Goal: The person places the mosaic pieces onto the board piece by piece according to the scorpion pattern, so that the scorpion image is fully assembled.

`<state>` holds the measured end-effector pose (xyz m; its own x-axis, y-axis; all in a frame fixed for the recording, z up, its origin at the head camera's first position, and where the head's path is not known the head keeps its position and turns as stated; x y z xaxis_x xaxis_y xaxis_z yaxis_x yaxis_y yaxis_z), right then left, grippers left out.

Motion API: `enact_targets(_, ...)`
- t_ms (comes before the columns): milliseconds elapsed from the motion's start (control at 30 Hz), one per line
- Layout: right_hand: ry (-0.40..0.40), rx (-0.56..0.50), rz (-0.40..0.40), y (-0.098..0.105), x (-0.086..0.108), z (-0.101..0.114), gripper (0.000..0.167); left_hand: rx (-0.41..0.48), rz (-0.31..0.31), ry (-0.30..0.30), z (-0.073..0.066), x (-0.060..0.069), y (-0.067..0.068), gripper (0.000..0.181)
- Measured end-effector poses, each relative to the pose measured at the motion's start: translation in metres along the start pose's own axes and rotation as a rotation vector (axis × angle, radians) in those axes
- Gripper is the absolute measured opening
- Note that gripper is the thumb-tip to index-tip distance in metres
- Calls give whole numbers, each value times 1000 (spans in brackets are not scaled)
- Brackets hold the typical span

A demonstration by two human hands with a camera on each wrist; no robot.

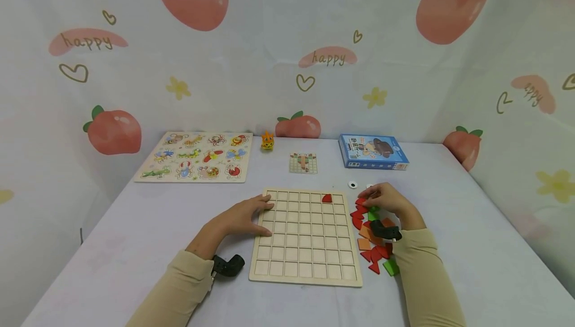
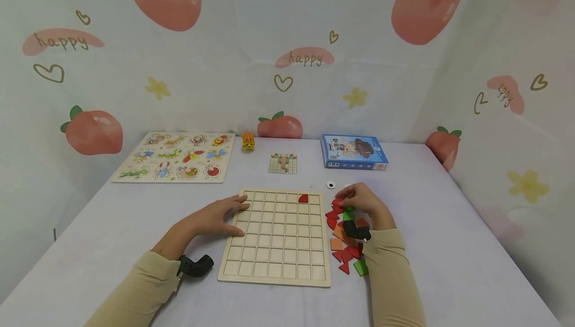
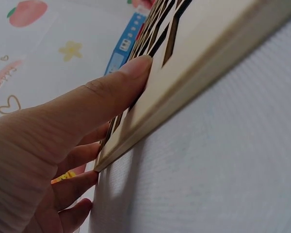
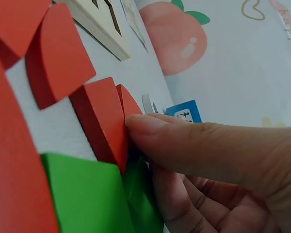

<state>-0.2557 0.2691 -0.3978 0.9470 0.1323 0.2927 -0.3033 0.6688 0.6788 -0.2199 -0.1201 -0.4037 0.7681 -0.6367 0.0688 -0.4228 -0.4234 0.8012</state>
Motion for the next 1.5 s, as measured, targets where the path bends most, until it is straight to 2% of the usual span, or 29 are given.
enact_targets(367, 26, -15, -1, 0, -2, 0, 22, -4, 3, 10, 0, -1, -1, 75)
enact_targets(567, 16, -69, 1, 3, -2, 2, 22, -13, 4, 5, -1, 0, 0, 75)
enact_targets(767, 94, -128, 116, 2, -3, 6, 32, -20, 7, 8, 0, -1, 0, 75)
enact_targets(867, 108, -175, 179, 0, -2, 9, 33, -19, 9, 7, 1, -1, 0, 75)
enact_targets(1000, 125, -237, 225, -5, -1, 13, 30, -11, 17, 8, 0, 0, 1, 75)
enact_targets(1233, 135, -291, 210, -13, -2, 22, 25, -22, 19, 0, 1, 0, 1, 75)
enact_targets(1367, 170, -265, 220, -19, -1, 30, 23, -15, 20, -7, 1, 0, 1, 76)
enact_targets(1500, 155, -236, 211, -25, -3, 34, 20, -12, 20, -17, 1, 0, 1, 76)
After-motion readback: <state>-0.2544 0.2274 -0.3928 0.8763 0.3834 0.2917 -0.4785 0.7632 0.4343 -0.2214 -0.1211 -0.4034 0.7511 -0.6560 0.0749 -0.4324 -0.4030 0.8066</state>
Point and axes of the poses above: each hand's wrist, its own x-axis away from the middle knuckle, its own y-axis out of the back of the hand, z = x × y, the point moved 1 cm from there along -x, towards the middle knuckle, and after that the axes turned 6 degrees about -y, right-handed, at the moved point
